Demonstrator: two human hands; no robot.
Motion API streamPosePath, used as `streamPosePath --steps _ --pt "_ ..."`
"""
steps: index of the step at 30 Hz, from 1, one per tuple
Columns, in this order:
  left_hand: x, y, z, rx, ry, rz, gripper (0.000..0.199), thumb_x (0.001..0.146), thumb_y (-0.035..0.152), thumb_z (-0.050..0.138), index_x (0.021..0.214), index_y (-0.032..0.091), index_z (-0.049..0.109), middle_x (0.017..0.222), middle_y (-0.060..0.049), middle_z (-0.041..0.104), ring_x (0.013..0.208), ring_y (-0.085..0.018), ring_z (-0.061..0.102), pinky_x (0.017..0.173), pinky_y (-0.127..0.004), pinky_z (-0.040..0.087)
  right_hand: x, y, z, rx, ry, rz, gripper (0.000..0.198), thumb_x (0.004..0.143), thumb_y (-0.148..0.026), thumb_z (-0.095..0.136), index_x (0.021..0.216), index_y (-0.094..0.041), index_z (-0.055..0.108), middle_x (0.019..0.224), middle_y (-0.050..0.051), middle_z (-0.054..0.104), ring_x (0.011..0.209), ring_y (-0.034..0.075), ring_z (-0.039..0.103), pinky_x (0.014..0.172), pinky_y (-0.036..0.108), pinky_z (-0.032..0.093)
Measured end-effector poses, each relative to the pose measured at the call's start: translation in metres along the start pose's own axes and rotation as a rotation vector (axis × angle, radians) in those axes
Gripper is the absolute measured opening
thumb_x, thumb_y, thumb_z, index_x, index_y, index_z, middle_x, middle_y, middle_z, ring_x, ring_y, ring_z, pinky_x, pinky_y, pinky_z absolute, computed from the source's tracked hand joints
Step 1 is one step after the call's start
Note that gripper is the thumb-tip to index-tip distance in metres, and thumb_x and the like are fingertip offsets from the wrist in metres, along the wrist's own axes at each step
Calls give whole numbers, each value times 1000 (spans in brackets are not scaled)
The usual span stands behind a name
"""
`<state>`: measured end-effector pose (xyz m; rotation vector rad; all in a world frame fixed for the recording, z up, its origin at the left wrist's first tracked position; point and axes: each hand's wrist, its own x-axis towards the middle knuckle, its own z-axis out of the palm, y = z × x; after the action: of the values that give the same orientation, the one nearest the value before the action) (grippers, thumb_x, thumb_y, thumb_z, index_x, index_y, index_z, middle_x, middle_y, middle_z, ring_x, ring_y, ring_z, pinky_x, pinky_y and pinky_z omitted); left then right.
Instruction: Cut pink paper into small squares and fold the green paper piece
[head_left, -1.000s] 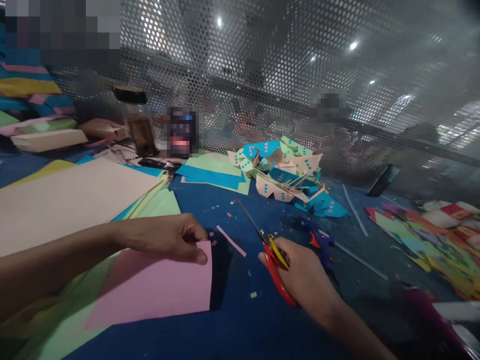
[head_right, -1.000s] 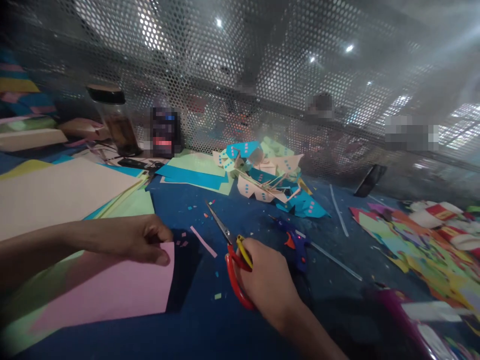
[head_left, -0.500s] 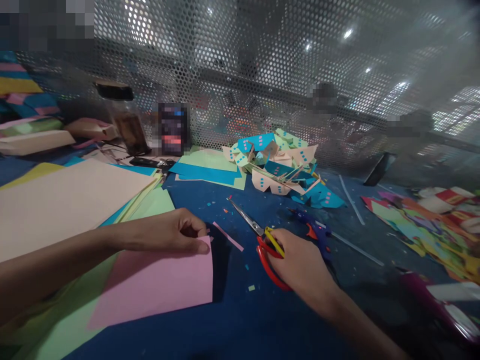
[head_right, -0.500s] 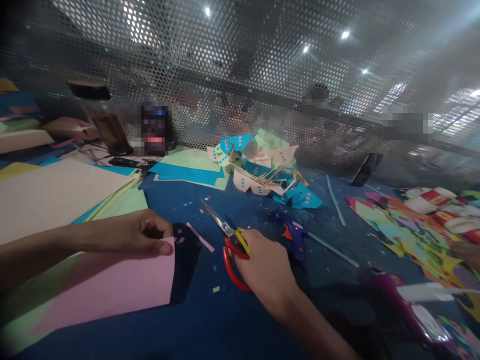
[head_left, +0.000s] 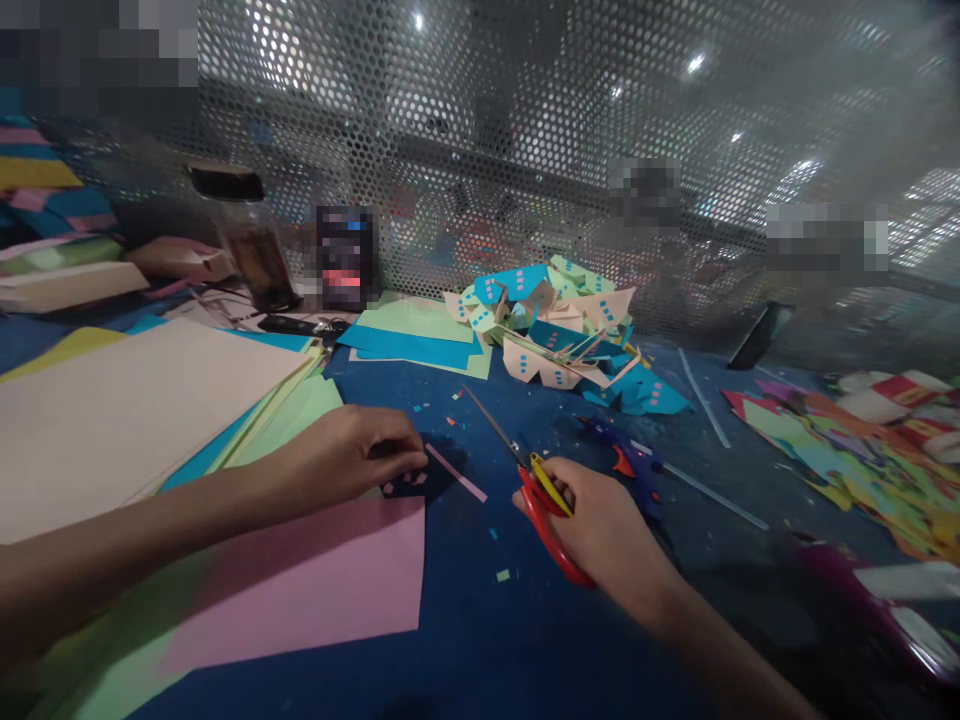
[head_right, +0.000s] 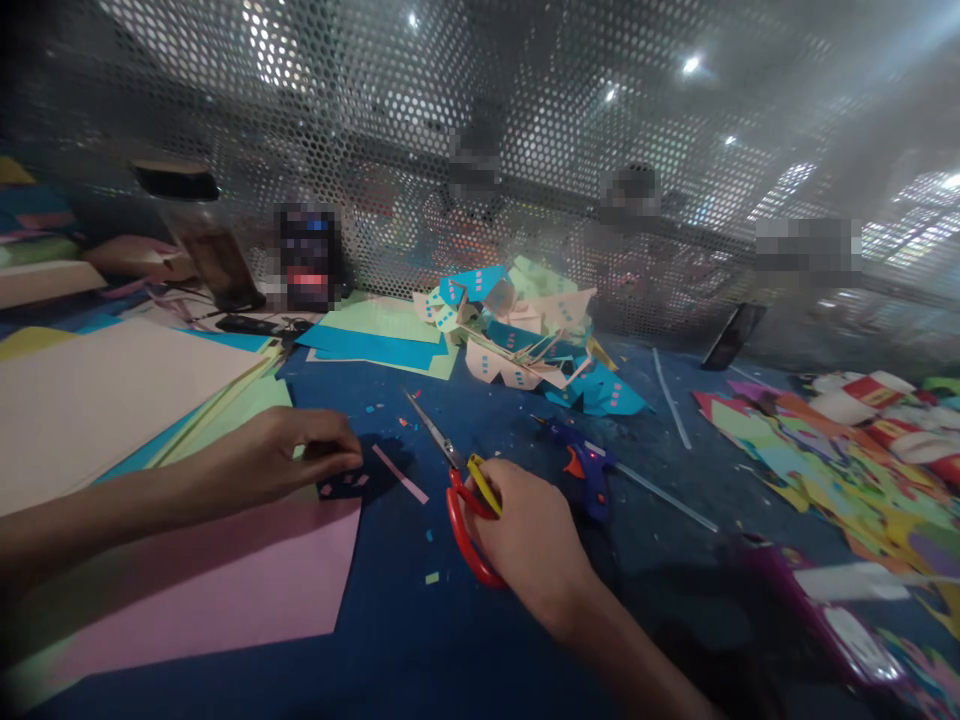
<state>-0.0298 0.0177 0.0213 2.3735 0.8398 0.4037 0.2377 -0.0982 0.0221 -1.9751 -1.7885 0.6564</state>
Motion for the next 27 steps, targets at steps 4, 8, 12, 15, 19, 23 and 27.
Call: streamPosePath --steps 4,8,12,15,19,23,27 --pt "1 -8 15 142 115 300 19 95 21 52 104 22 69 107 -6 69 102 -19 62 89 -31 49 -3 -5 -4 433 -161 26 28 88 -49 60 86 -21 60 78 1 68 73 17 65 64 28 48" --pt "1 -9 22 235 90 428 25 94 17 52 114 20 66 115 -9 68 110 -22 59 95 -37 50 -3 -11 -5 729 -233 -32 31 90 -48 59 85 -19 63 88 5 70 87 19 69 83 35 54" --pt "1 -2 22 263 87 435 22 91 20 57 109 19 68 112 -11 69 107 -23 63 91 -37 53 -4 -12 -1 975 -205 -6 27 89 -46 63 83 -19 63 85 2 67 90 20 69 87 39 55" --pt "1 1 22 281 107 419 20 90 21 58 107 19 69 110 -10 70 104 -23 64 88 -37 55 -4 -10 5 1140 -191 25 23 88 -42 67 85 -20 64 86 1 65 91 19 67 91 42 54" --pt "1 0 25 313 115 422 21 88 22 60 107 19 70 110 -10 70 104 -23 65 89 -37 55 -3 -11 10 1276 -194 66 21 87 -40 69 85 -19 67 88 1 64 94 19 66 97 45 51" --pt "2 -2 27 344 95 417 21 88 24 61 107 19 69 109 -10 70 104 -24 64 91 -39 54 -3 -14 11 1362 -230 119 21 85 -38 71 84 -18 67 88 2 64 100 21 65 101 46 48" --pt "2 -2 27 337 103 419 22 88 25 62 108 18 68 108 -10 70 101 -24 64 89 -39 54 -3 -14 10 1388 -226 182 21 84 -38 73 84 -19 65 91 2 63 108 22 62 101 46 48"
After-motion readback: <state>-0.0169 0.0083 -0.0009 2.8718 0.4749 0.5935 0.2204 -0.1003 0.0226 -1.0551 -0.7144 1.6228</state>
